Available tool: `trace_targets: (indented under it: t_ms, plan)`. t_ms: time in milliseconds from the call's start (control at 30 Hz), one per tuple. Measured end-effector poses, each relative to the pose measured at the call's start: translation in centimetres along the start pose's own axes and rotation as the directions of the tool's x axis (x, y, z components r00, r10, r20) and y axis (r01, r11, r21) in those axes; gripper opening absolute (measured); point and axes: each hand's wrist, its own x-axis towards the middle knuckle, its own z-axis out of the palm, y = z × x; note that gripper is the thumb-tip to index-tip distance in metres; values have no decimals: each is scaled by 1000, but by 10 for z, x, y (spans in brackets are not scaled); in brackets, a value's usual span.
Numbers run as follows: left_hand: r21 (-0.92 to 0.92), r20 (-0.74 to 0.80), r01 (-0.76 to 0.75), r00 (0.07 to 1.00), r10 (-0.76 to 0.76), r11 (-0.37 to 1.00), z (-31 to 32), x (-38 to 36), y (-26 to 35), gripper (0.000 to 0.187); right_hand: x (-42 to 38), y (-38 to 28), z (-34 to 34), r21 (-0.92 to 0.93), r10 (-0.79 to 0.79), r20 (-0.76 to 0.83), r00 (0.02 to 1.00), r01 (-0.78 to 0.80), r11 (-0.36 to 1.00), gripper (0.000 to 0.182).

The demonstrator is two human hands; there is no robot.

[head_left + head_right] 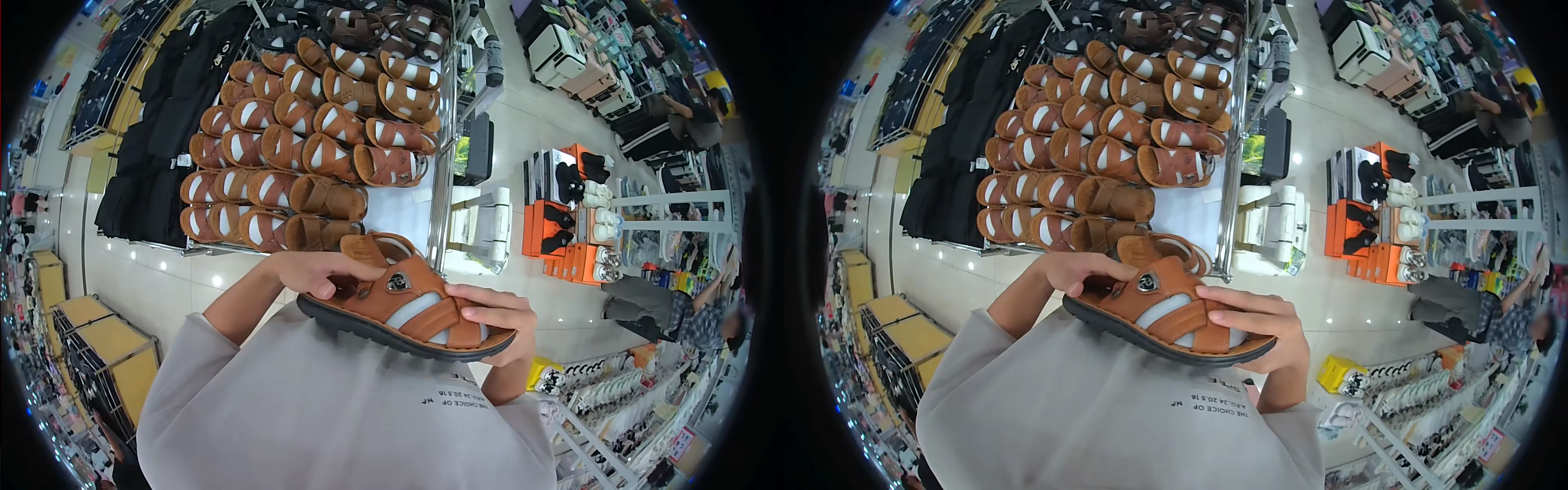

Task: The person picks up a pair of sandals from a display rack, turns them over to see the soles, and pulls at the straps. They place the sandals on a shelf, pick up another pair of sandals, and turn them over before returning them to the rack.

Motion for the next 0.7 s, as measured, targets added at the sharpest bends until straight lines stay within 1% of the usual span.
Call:
trace_targets:
  t_ms: [33,100,133,233,267,367,400,500,533,567,600,633,700]
  plan:
    - [-17,-29,-28,999,28,999,0,-2,1,123,-2,2,0,-17,-10,-19,1000,10,1000,55]
    - [-41,-85,-86,993,82,995,0,-6,5,118,-6,9,-1,32,-17,-47,999,18,999,58]
    - [-55,-143,-88,986,80,995,4,-6,9,129,-6,11,-1,57,-18,-61,998,21,998,60]
    - [13,-268,-290,921,283,957,5,-9,12,124,-5,4,-2,94,100,-171,980,-84,992,64]
    - [10,-325,-402,865,383,916,5,-8,8,114,-9,9,-5,124,140,-190,972,-118,985,69]
    - [131,-484,-401,773,411,907,9,-4,1,101,-9,9,0,313,354,-235,905,-274,909,74]
    - [33,-590,-389,736,332,921,13,-4,3,88,-8,10,2,359,402,-267,876,-297,885,78]
    - [-46,-627,-295,753,202,954,9,-7,4,78,-9,15,4,526,562,-304,769,-357,772,79]
    - [-85,-615,-326,760,208,941,10,-5,11,61,-6,19,6,606,597,-294,747,-337,720,79]
    - [-124,-625,-374,749,221,919,9,-3,8,60,-6,23,8,586,593,-311,743,-342,735,72]
    - [-199,-617,-369,767,177,908,7,-3,9,57,-8,28,8,638,608,-298,736,-321,700,70]
    - [-271,-605,-361,785,134,892,6,-2,11,55,-10,32,8,687,621,-284,731,-297,663,68]
    - [-411,-553,-387,826,112,826,4,-2,11,50,-9,36,9,747,631,-281,723,-248,617,70]
